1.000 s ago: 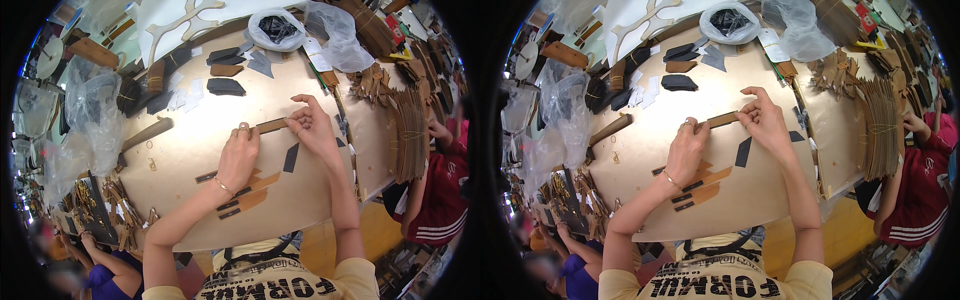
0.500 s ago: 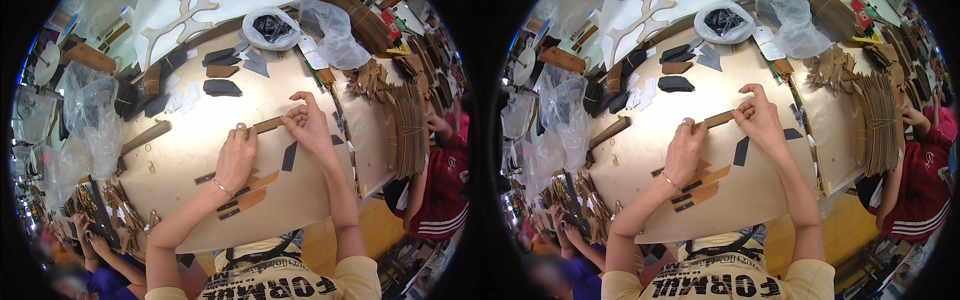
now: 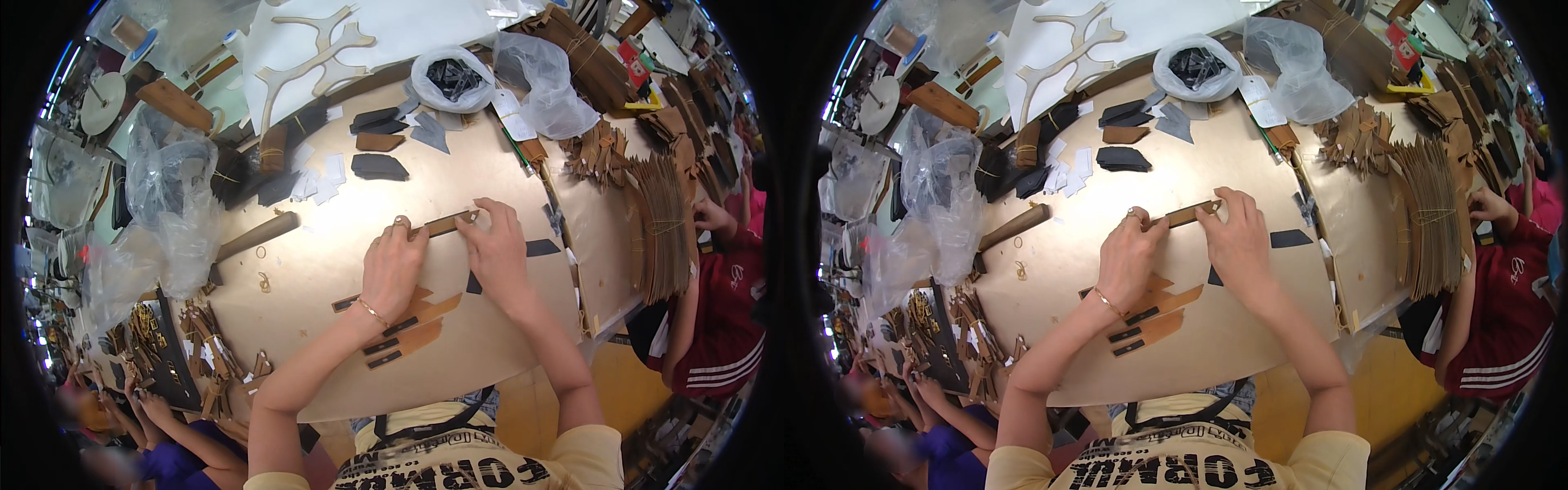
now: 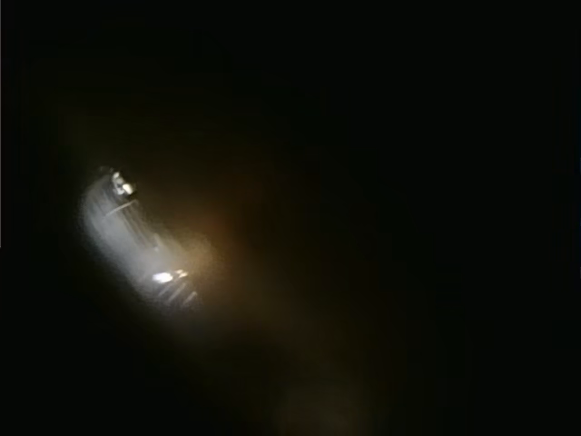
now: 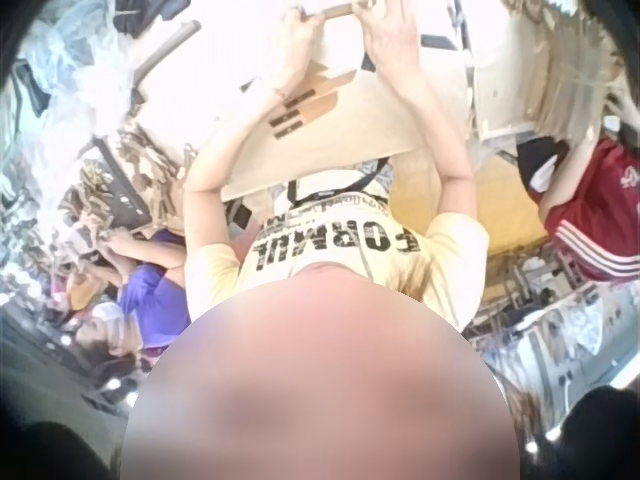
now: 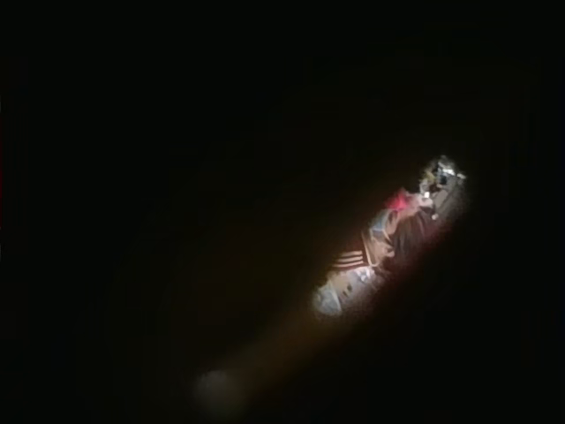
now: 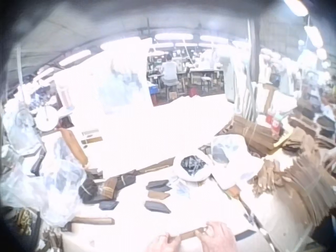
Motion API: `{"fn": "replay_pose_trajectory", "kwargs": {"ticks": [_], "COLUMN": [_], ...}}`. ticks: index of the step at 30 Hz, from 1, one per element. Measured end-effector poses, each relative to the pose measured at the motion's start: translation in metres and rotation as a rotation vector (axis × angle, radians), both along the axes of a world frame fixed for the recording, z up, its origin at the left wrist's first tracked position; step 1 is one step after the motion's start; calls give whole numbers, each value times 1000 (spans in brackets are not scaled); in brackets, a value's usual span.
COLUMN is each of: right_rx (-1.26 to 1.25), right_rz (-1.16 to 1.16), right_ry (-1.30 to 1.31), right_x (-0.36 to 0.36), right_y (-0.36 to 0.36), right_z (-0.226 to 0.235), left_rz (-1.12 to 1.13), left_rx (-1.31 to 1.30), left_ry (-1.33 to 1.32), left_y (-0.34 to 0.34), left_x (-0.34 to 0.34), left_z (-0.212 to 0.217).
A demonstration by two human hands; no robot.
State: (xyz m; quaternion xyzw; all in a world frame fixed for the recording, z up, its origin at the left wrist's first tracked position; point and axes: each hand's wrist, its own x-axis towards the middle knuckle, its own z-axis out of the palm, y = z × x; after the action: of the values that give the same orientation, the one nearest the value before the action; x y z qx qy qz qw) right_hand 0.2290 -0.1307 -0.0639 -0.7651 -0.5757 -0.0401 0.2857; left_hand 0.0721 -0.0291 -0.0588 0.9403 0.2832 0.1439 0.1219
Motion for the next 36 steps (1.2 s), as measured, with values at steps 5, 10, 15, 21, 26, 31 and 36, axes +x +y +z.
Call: {"fn": "replay_pose_trajectory", "kwargs": {"ticks": [5,10,15,21,26,31,36], "right_rx": [-190,-251,-114,-92,-194,-181,-186], "right_rz": [2,166,33,-31,20,36,33], "right_ry": [-413,226,417,849,905,993,1086], "right_x": [-17,-40,-36,-17,-2,5,7], "right_y": [-2,16,36,36,41,42,43], "right_z": [13,21,14,12,8,1,2], "left_rz": [19,101,85,1,-77,-144,-164], "left_rx": [-406,-783,-937,-338,-187,64,85], "left_ry": [-218,-340,-471,-451,-356,-197,-55], "left_y": [25,38,33,27,15,12,11], "left_x": [-8,-10,-6,-16,-20,-22,-17], "left_z": [-3,1,9,-4,-22,-24,-21]}}
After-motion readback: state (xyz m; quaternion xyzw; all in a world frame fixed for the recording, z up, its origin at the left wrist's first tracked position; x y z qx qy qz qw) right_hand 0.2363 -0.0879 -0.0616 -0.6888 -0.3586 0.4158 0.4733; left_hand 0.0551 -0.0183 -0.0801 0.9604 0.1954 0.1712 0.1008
